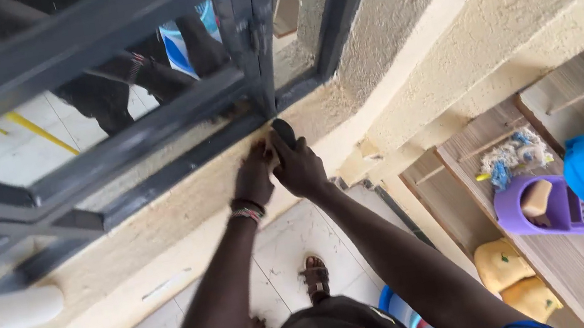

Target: Cleaning a window frame and the surrounding ledge using a spray bottle, a cloth, and a small brush.

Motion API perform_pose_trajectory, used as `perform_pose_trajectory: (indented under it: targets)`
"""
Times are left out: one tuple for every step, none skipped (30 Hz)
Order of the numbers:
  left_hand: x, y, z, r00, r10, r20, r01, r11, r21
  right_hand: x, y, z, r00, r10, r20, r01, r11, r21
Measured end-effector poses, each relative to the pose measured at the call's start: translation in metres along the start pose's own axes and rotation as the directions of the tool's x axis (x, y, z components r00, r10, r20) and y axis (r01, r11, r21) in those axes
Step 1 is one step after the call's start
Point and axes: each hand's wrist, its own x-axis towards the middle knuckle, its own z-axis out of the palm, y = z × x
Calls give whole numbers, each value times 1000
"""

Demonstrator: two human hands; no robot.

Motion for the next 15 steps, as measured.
perform_pose_trajectory:
  targets:
    - [-11,-5,0,1000,-7,7,7,1000,-6,-14,1,5,1000,4,11,-4,1000,-3]
    - [-9,-13,-3,999,38,-24,-42,981,-191,-16,0,6,999,0,47,-2,999,38]
    - [-8,-21,-8,995,78,-64,-96,925,-367,-17,-1,7,997,-5,83,-2,997,79]
    - [-16,-9,-29,995,68,-76,-91,930,-357,-21,-10,8,996,-24,83,17,996,83]
    - [-26,3,-51,993,-122,2,110,885,-453,-25,-19,9,994,-37,103,22,990,137]
    - [-41,14,-73,946,-309,98,313,790,-528,-32,-31,13,989,-58,133,32,980,194]
    - [-50,9,-69,940,-333,81,324,789,-522,-39,-45,11,986,-86,144,56,978,201]
    - [-61,0,-69,887,-460,46,394,700,-596,-44,-63,11,978,-130,161,87,964,251]
    - [-72,-10,-70,815,-579,19,441,599,-669,-50,-83,12,969,-174,178,115,947,301]
    - [-83,-20,-71,791,-612,-11,448,591,-671,-54,-96,17,956,-221,195,153,938,310]
    - [-94,-30,-73,722,-691,34,438,420,-795,-59,-110,23,934,-283,219,200,921,336]
    - [-105,-40,-75,653,-752,87,391,236,-890,-63,-124,29,906,-346,243,246,899,363]
    - [-118,-48,-87,622,-781,56,376,235,-896,-65,-142,29,883,-392,258,283,883,374]
    - [-132,-53,-98,581,-813,21,385,252,-888,-68,-157,30,844,-451,291,331,864,379]
    - [-146,-59,-107,538,-843,-14,394,266,-879,-71,-173,31,799,-507,323,378,841,386]
